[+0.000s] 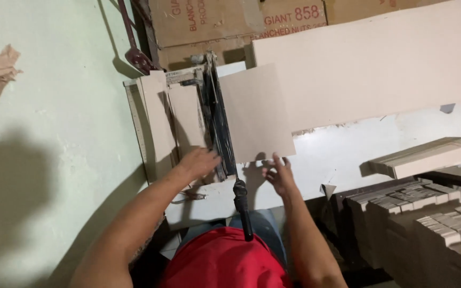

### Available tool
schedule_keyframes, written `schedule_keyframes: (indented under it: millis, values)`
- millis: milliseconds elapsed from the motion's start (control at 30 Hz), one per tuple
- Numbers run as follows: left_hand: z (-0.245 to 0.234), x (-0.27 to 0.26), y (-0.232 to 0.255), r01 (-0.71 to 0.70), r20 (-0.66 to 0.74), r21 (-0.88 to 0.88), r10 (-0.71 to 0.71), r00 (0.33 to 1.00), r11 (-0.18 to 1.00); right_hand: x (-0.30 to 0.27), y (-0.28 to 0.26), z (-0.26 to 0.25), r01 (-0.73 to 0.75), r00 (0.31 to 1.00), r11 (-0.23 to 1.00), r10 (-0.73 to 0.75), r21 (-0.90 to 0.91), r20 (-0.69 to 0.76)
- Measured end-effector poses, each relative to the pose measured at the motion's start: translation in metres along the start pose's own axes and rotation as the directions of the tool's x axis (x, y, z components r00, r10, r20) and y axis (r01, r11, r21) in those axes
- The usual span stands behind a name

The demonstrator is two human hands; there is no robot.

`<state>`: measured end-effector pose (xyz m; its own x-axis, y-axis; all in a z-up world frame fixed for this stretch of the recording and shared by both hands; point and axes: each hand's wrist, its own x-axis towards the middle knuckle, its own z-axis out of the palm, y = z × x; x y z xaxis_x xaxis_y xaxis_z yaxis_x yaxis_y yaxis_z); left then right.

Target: The person uses a manual guillotine-style paper cutter to slice a large sheet of cardboard into smaller rectangular pieces. They repeatedly position the cardboard against the guide, pull down the lever to cut, and then remove the cut pieces.

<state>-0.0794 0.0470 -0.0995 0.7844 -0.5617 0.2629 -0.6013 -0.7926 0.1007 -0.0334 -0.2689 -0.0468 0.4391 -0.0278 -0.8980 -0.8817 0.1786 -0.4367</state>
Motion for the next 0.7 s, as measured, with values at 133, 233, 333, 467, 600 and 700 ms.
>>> schedule_keyframes:
  millis: [133, 233, 333, 467, 600, 700]
  values:
    - [-0.056, -0.002, -0.031, 0.447, 0.664, -0.144, -0.248, 0.705, 0.883, 0.016, -0.001, -0.017, 0.054, 0.997, 0.98, -0.064, 0.193, 0.045]
    - [-0.058, 0.002, -0.031, 0.263, 0.55, -0.025, -0.206, 0.809, 0.965, 0.023, 0.02, -0.037, 0.081, 0.996, 0.983, -0.087, 0.166, 0.033]
    - [-0.054, 0.024, -0.025, 0.39, 0.582, 0.01, -0.322, 0.747, 0.921, 0.03, 0.043, -0.03, 0.068, 0.997, 0.997, -0.068, -0.032, 0.029]
    - [-0.076, 0.079, -0.009, 0.697, 0.686, -0.037, -0.489, 0.539, 0.716, 0.026, 0.048, -0.01, 0.06, 0.998, 0.975, -0.064, -0.213, -0.01]
    - [-0.041, 0.101, 0.0, 0.732, 0.753, 0.127, -0.545, 0.368, 0.67, 0.017, 0.03, 0.001, 0.033, 0.998, 0.966, -0.044, -0.257, -0.037]
    - [-0.04, 0.112, 0.002, 0.743, 0.781, 0.233, -0.576, 0.242, 0.628, 0.014, 0.021, 0.006, 0.062, 0.997, 0.959, -0.069, -0.278, -0.016]
